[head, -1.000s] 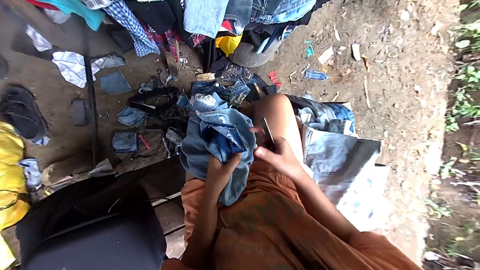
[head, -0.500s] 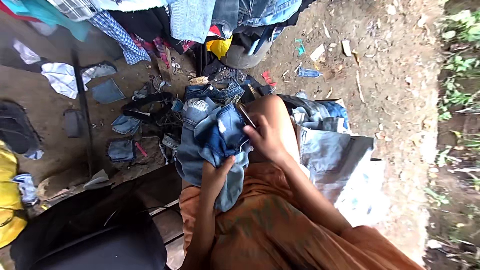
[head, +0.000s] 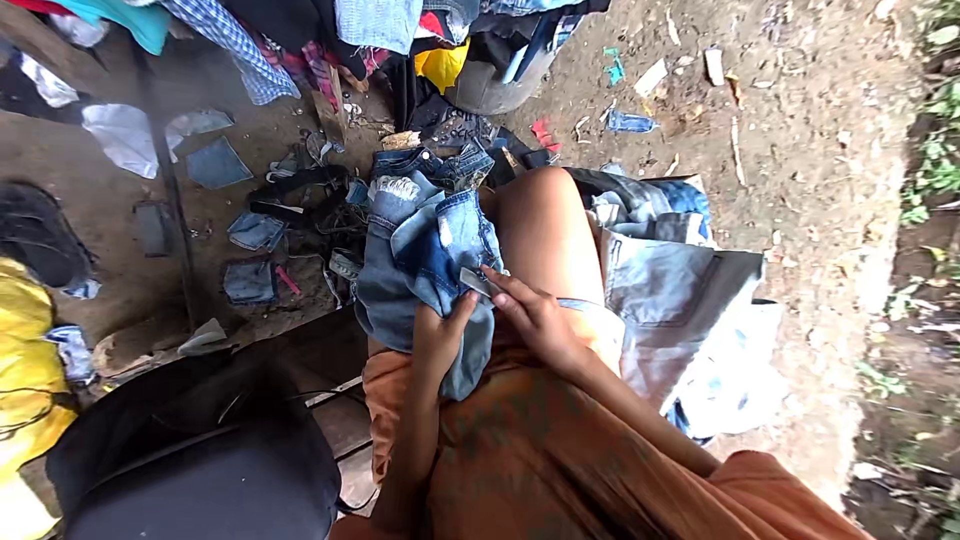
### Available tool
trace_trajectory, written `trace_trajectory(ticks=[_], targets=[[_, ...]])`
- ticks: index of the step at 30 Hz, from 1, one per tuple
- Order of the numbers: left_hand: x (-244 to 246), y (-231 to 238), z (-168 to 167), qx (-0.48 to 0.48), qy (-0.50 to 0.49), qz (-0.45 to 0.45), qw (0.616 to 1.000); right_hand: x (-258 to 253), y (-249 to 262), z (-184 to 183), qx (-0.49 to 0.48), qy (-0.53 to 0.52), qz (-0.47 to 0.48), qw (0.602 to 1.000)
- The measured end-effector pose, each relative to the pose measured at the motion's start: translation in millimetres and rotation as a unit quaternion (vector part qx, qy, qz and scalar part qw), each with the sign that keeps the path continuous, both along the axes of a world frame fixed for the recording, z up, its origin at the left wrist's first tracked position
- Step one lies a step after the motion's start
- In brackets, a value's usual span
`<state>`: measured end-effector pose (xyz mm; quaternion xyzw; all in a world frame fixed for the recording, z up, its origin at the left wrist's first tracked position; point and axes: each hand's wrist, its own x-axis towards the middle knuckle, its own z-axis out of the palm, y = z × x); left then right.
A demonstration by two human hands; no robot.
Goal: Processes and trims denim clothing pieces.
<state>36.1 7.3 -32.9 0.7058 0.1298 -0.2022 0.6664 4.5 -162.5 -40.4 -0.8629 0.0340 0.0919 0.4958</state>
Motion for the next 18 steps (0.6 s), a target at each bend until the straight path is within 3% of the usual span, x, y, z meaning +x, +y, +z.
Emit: trace_trajectory(ticks=[1,3,5,10,14,18], targets=[[0,-1,-1,0.007,-0.007,-0.003,1.0,3,-3,3,0.114,0.063,-0.04,0.991],[0,-3,-1,0.017,-0.012,0.0,1.0,9,-10,8,0.307,0.171,-0.125,0.928],[0,-2,0,0.021,-0.011,0.006,1.0,12,-24,14,0.382,0.231,-0.131,0.885],[-5,-1,-3,0.016,-0.043,0.0,0.999,15,-31,31,0.215,0.118,-0.042,0.969],[-9,1,-4,0.034,-0.066,0.001,0.997,15,-30,36,0.077,0.128,0.079,0.986],[-7,2,-4,0.02,-0.055,0.018,0.998,8,-12,16,0.007,0.064,0.054,0.996]])
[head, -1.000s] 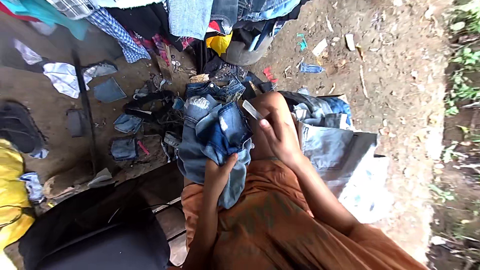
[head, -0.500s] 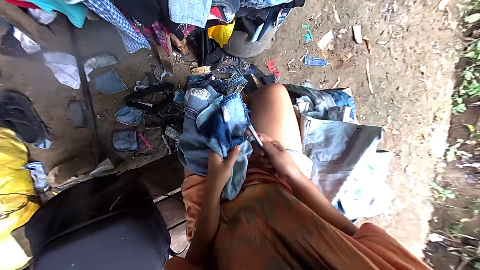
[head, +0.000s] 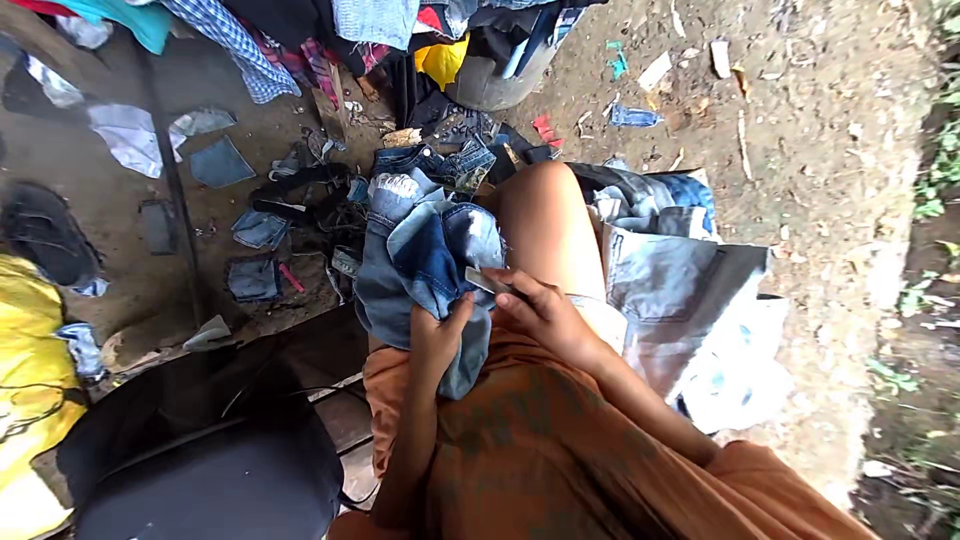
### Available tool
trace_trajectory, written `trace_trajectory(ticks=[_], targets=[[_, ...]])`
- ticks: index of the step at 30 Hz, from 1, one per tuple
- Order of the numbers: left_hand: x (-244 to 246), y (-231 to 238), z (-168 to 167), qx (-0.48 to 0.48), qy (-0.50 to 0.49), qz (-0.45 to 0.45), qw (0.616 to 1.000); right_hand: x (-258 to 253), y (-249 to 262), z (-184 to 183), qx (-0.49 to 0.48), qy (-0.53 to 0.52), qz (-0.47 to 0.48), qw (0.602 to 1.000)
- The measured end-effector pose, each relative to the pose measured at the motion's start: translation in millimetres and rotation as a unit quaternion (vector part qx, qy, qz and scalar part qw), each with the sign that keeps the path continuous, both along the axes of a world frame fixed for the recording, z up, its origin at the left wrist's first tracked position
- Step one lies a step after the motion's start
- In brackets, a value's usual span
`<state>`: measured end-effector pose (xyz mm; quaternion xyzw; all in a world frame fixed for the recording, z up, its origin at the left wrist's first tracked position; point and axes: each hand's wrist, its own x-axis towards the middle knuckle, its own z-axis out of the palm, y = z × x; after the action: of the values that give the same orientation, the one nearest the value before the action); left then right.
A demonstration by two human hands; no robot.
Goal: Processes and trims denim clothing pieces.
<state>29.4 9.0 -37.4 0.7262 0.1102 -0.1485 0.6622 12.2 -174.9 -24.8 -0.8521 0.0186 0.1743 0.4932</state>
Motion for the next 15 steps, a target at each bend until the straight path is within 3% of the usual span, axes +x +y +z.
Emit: trace_trajectory(ticks=[3,6,11,15], targets=[[2,0,7,-0.016,0.04,0.018,0.999,1,-1,-23,0.026,-0.055,-0.088,0.994],[3,2,9,-0.022,0.054,0.021,0.998,12,-15,-16,0.095,-0.046,-0.146,0.984],[4,0,8,-0.029,0.048,0.025,0.998,6,-15,20,0.163,0.045,-0.07,0.983],[5,3,9,-0.027,0.05,0.029,0.998,-5,0,4,0.099,0.043,-0.01,0.994]])
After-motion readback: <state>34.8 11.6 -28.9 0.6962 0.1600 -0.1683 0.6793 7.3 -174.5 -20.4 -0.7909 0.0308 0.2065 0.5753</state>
